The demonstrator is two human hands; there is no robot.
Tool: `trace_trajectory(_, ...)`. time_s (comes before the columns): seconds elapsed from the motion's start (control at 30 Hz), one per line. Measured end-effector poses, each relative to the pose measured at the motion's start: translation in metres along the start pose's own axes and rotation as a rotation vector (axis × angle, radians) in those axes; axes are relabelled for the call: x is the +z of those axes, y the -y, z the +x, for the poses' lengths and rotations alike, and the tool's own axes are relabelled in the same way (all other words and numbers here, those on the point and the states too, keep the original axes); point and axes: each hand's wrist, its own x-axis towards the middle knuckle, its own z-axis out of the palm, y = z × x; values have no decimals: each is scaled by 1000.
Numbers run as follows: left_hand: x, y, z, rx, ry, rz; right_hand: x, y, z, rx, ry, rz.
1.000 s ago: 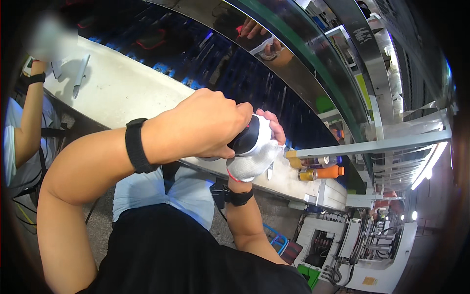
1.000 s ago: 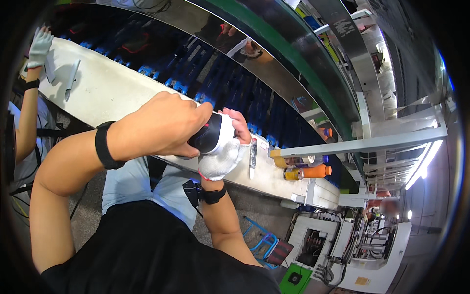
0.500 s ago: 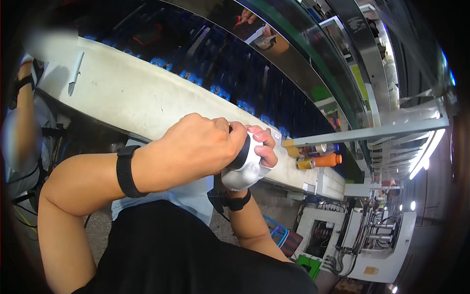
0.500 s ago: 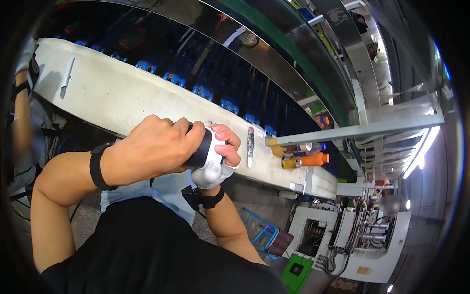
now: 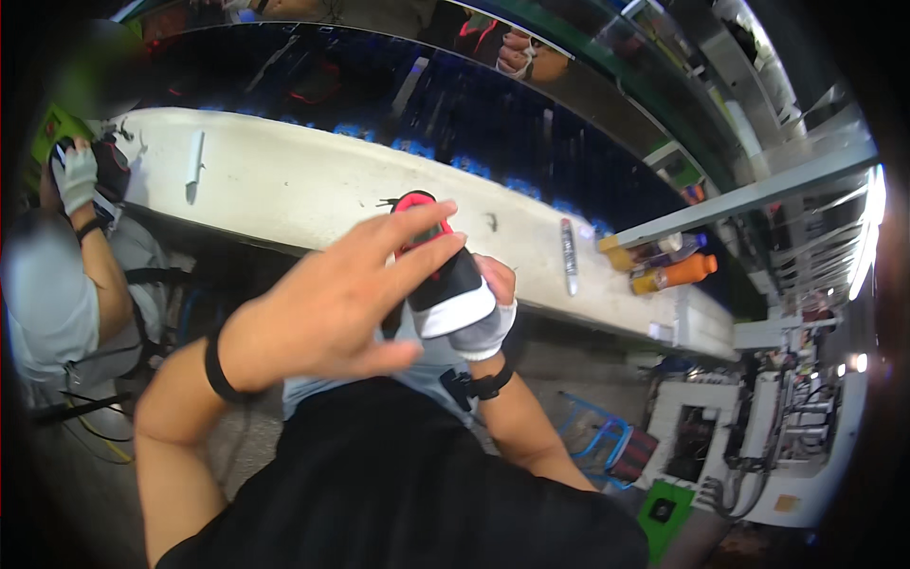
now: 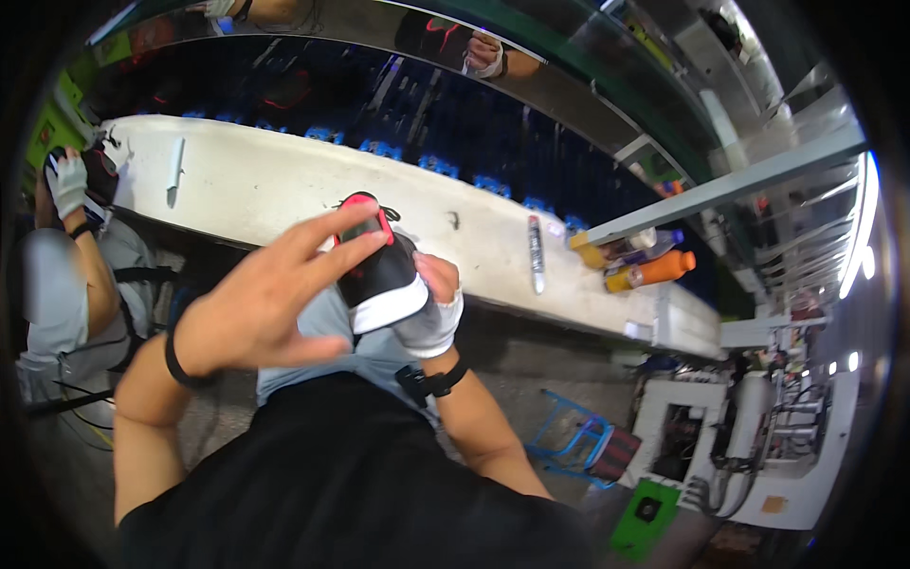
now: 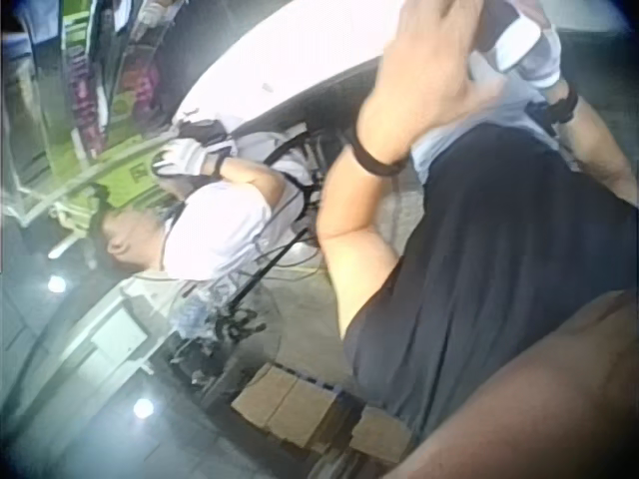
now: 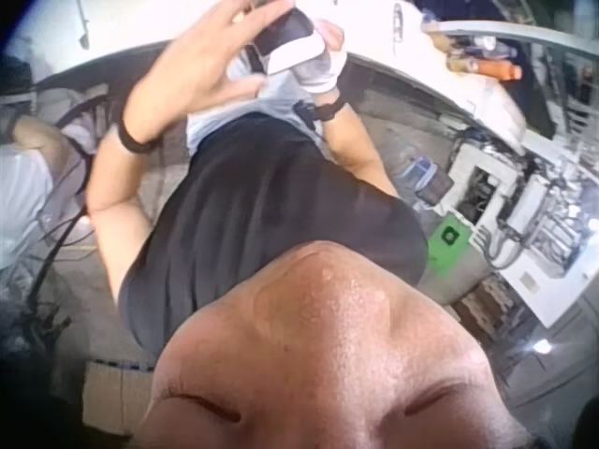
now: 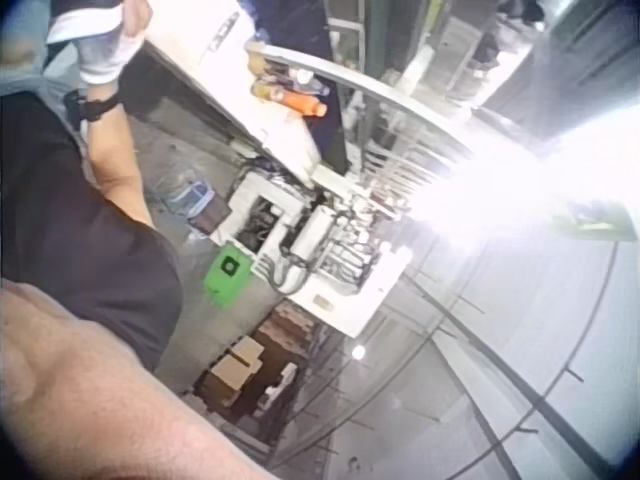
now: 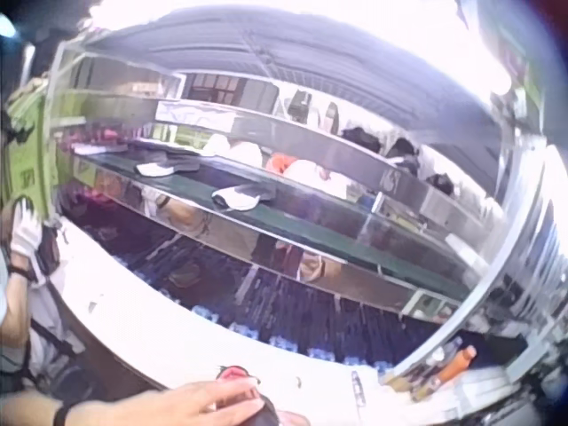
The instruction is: The recorder picks up shoes from a conveyor belt, inspects them for quality, and places them back on the belt.
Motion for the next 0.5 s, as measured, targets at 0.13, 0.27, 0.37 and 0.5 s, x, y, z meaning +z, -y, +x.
trace_trajectory(0.13,23,-21,-22,-128,-41,10,0,-13,-12,-45,102,-3)
trace_trajectory(0.27,32,-11,-29,-303,-83,119,12,-7,-5,-91,206,-6)
trace_trajectory(0.37,27,9,-31,-295,-131,85,19,3,8,-6,239,45)
trace_trajectory(0.5,18,32,-31,-197,-163,85,23,1,28,-98,281,172)
